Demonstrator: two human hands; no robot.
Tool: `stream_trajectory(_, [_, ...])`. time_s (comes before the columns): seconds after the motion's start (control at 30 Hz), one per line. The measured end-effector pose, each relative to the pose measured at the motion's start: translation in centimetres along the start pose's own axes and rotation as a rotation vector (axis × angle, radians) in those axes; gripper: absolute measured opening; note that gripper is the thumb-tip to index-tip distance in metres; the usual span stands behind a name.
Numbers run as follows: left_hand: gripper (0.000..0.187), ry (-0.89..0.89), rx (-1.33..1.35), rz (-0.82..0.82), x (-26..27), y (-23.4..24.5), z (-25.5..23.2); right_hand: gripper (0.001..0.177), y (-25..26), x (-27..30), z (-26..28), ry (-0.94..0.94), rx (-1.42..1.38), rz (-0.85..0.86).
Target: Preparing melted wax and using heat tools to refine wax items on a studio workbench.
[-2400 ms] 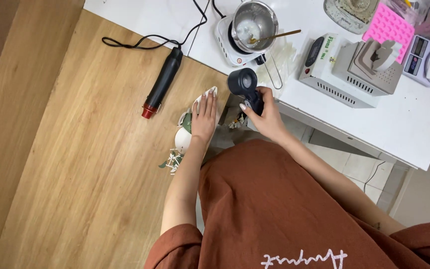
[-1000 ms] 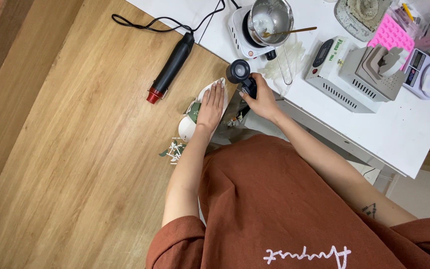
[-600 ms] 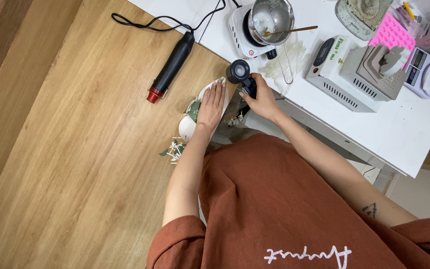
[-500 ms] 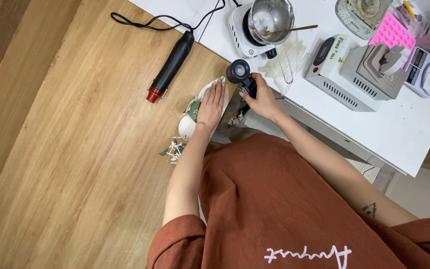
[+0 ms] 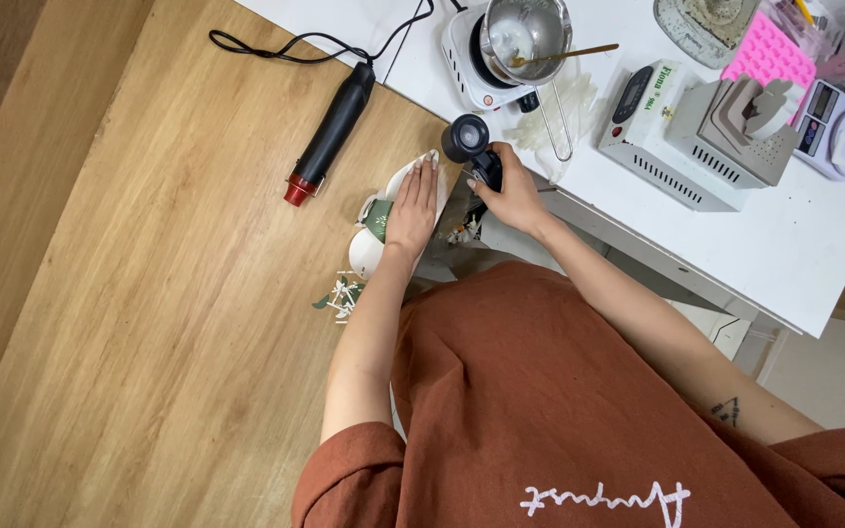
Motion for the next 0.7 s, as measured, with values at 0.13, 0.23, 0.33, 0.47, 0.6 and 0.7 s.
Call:
stream_trajectory(0.13, [0.064, -0.007, -0.012, 0.002, 0.0, -0.2, -0.1, 0.061, -0.1, 0.0, 0.2, -0.002, -0.001, 0.001])
stream_trajectory(0.23, [0.064, 0.006, 0.018, 0.004, 0.1, -1.3, -0.5, 0.061, -0.2, -0.2, 0.0, -0.025, -0.022, 0.005])
stream_trajectory(0.33, [0.064, 0.004, 0.019, 0.016, 0.0, -0.9, -0.4, 0.063, -0.4, -0.1, -0.5, 0.021, -0.04, -0.012])
stream_trajectory(0.47, [0.065, -0.017, -0.016, 0.022, -0.1, -0.5, -0.2, 0.062, -0.5, -0.3, -0.4, 0.012, -0.036, -0.003])
stream_trajectory(0.6, [0.065, -0.015, -0.011, 0.019, 0.1, -0.6, -0.3, 0.063, -0.7, -0.2, -0.5, 0.024, -0.021, -0.016])
stream_trajectory(0.7, [0.064, -0.006, -0.007, 0.01, 0.1, -1.2, -0.5, 0.063, -0.6, -0.2, -0.3, 0.019, -0.016, -0.02])
Point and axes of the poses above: each hand's wrist, its own x-axis away from the middle knuckle, its own y-axis out of the back of the hand, z = x × y, the point moved 2 cm from there along -x, towards the middle knuckle, and after that the axes turned 15 degrees about -z, right-handed, at the moved point
